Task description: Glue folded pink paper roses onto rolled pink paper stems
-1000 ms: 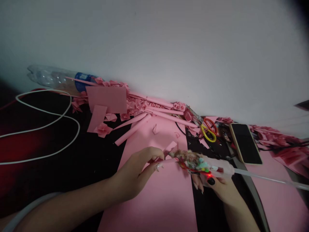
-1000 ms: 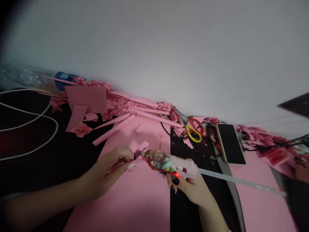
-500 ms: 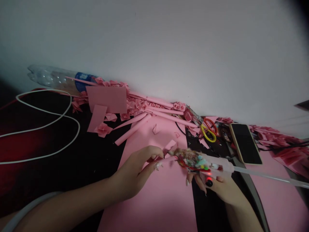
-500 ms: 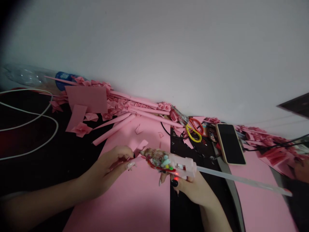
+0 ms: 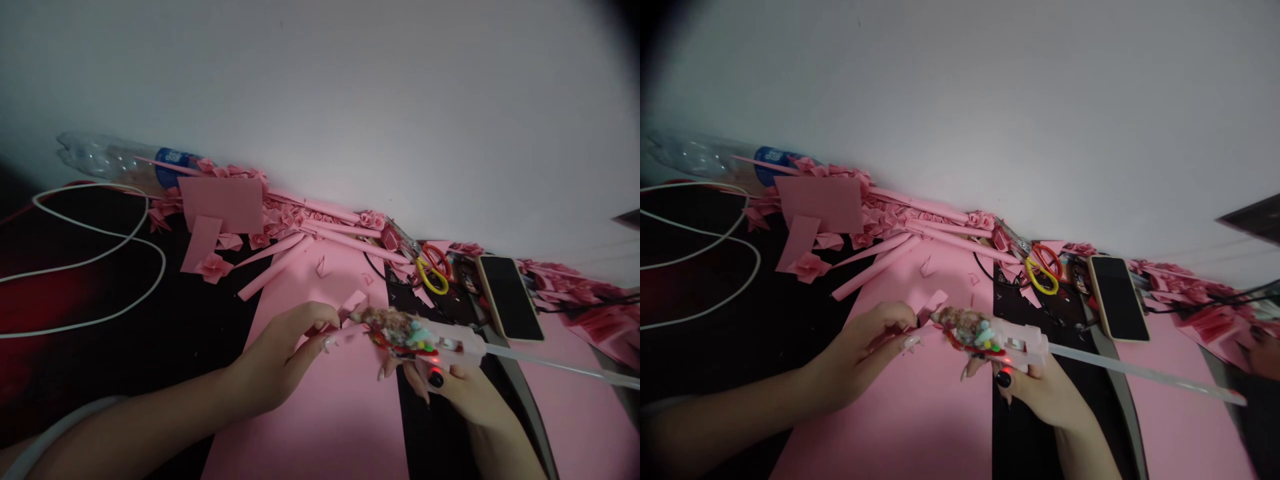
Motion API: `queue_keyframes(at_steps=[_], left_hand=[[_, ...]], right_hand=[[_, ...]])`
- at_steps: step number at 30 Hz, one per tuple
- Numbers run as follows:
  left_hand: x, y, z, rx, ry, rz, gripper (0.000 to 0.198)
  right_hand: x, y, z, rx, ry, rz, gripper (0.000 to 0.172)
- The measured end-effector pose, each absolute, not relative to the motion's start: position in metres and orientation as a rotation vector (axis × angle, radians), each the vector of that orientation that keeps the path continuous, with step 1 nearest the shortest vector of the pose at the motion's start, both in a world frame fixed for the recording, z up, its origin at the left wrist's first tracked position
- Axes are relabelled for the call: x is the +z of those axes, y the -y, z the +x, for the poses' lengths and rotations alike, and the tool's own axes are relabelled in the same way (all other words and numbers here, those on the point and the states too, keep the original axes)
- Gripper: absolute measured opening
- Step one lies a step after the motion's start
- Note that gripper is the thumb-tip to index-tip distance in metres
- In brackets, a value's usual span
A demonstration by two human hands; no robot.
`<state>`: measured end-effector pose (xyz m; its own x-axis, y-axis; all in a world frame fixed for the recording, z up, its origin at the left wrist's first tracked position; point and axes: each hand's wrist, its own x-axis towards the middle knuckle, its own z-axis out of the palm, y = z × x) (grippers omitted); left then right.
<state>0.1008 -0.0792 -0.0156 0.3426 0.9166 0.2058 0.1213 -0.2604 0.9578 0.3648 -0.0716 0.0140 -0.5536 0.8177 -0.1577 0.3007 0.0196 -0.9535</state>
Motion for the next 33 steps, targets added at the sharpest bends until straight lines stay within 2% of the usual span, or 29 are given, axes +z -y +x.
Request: queue_keyframes(at_steps=[5,13,22,33], left_hand=[[-0.015,0.080,0.100,1.037,-0.911,1.676,0.011],[-0.012,0.079,0.099,1.047,-0.905,1.712,0.012],[-0.012,0.080,0.100,1.038,-0.909,1.717,0.013],[-0.014,0.079,0.100,1.053,-0.923,1.668,0.014]], right_hand=[[0.001,0.075,0.374,1.648,1.769,-1.146,0.058],[-0.003,0.076,0.368,1.645,1.722,-1.097,0.053],[-0.002,0.076,0.368,1.536,1.785,-1.110,0.051],[0.012,0.070,0.358,1.430,1.900,-1.149,0.058]])
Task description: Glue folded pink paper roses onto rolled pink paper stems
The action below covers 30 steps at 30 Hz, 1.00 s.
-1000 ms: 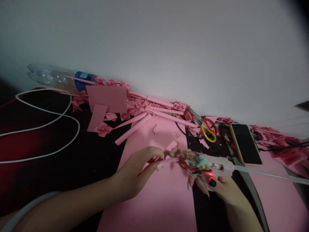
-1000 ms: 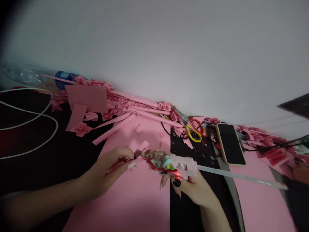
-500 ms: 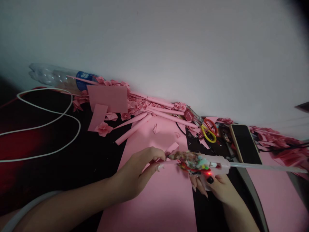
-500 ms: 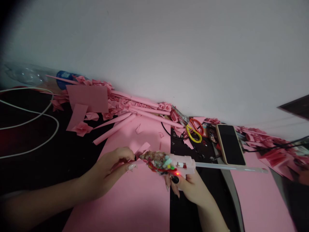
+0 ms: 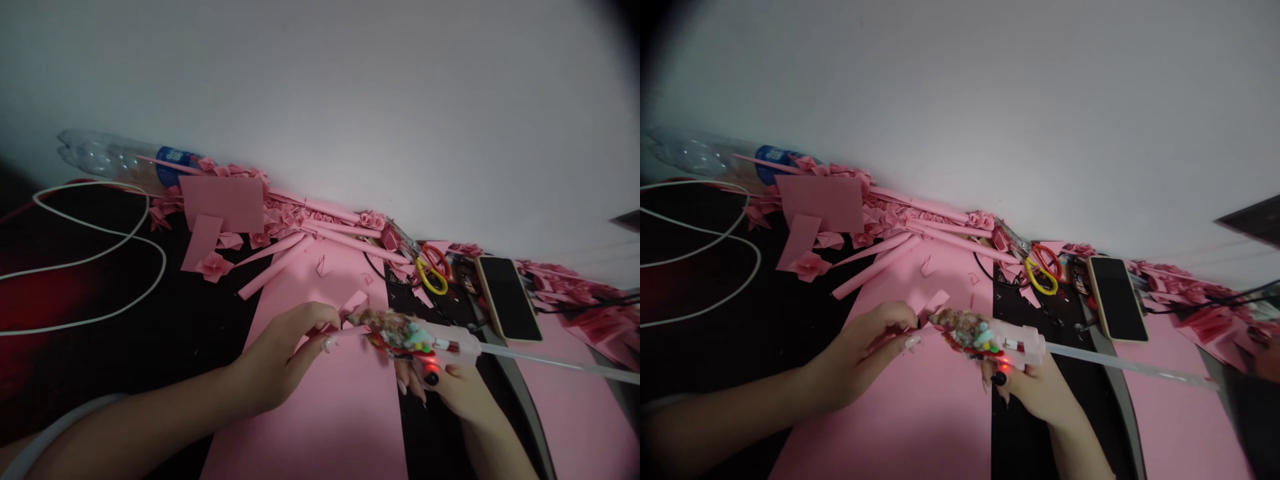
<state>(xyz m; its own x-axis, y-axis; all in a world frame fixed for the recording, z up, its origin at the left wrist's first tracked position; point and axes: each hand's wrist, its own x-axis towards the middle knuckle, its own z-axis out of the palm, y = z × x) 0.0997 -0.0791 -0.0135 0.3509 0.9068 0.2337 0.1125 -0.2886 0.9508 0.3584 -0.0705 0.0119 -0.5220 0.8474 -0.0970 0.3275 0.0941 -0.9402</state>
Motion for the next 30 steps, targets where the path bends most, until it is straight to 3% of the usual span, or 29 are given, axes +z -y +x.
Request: queue_keyframes(at_steps=[30], left_hand=[[-0.0171,0.0790,0.1008,1.056,-0.919,1.645,0.013]], right_hand=[[0.0163,0.0680,0.3525,1.352,1.923,-1.274,0.056]])
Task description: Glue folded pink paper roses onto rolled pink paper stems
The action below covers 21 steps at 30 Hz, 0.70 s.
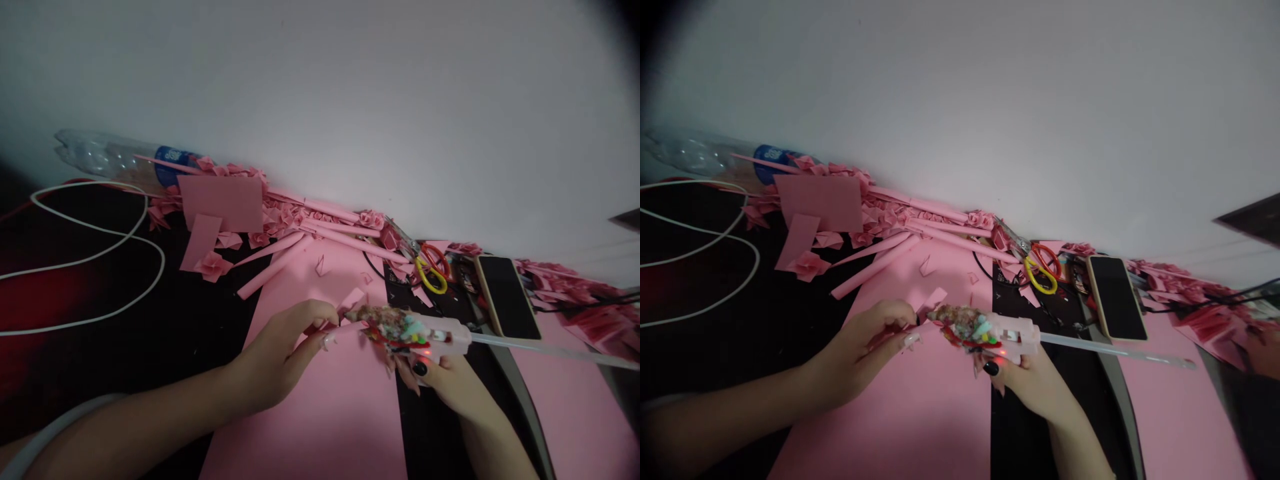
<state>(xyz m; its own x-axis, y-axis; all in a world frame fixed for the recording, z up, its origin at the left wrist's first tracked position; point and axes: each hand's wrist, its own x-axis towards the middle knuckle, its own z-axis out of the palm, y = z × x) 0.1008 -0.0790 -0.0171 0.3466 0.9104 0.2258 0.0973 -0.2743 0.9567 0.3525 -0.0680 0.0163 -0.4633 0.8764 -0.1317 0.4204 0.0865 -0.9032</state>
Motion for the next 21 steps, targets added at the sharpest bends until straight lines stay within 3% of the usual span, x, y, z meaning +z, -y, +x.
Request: queue_keyframes(at_steps=[8,21], left_hand=[[-0.015,0.079,0.100,1.042,-0.930,1.641,0.013],[-0.015,0.079,0.100,1.050,-0.936,1.679,0.013]], right_hand=[[0.025,0.065,0.347,1.543,1.886,-1.232,0.053],[0.026,0.069,0.349,1.570,1.839,-1.279,0.053]])
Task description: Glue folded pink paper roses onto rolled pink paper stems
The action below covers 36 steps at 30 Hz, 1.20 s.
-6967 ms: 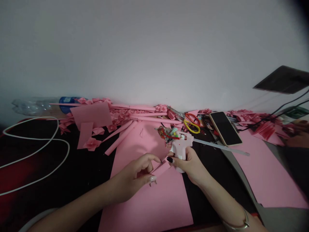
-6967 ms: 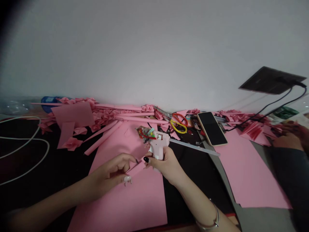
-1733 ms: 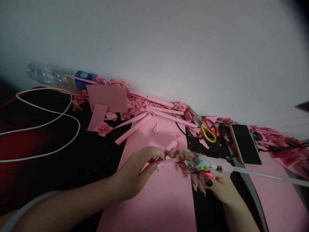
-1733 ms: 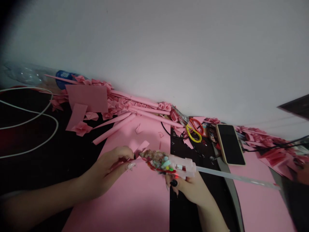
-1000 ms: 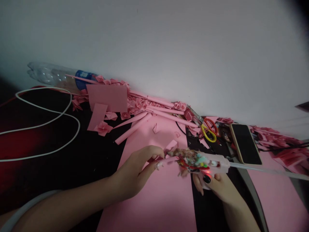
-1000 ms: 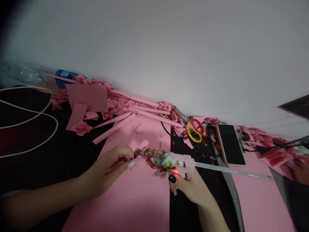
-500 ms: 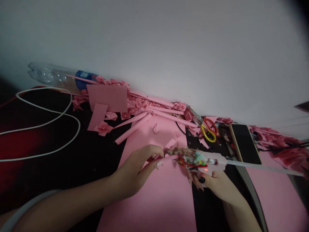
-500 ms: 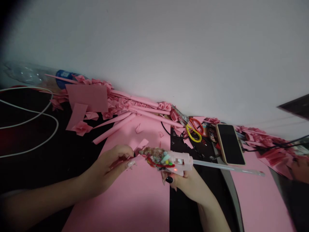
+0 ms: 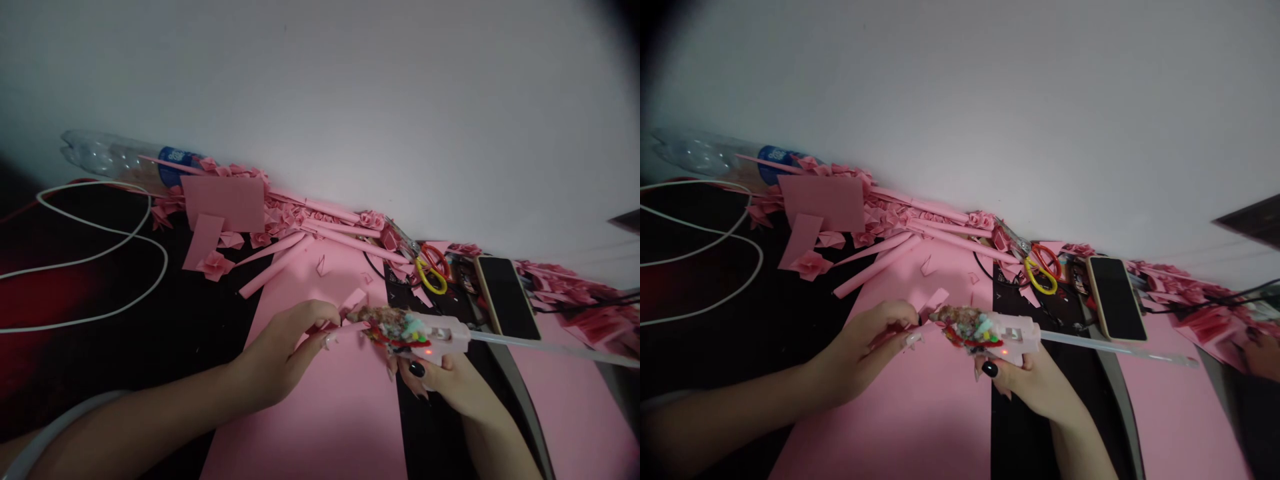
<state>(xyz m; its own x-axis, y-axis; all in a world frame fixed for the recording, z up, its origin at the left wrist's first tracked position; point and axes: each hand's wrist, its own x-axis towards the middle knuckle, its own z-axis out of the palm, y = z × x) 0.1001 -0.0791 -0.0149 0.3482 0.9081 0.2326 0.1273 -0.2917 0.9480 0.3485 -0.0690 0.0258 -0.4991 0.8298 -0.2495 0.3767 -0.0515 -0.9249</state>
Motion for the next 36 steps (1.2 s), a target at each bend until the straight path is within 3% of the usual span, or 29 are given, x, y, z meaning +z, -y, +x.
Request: queue_keyframes(at_steps=[36], left_hand=[[-0.0126,0.0804,0.0992,1.042,-0.945,1.787,0.013]], right_hand=[[0.0230,0.0710,0.3455,1.363,1.885,-1.324,0.057]])
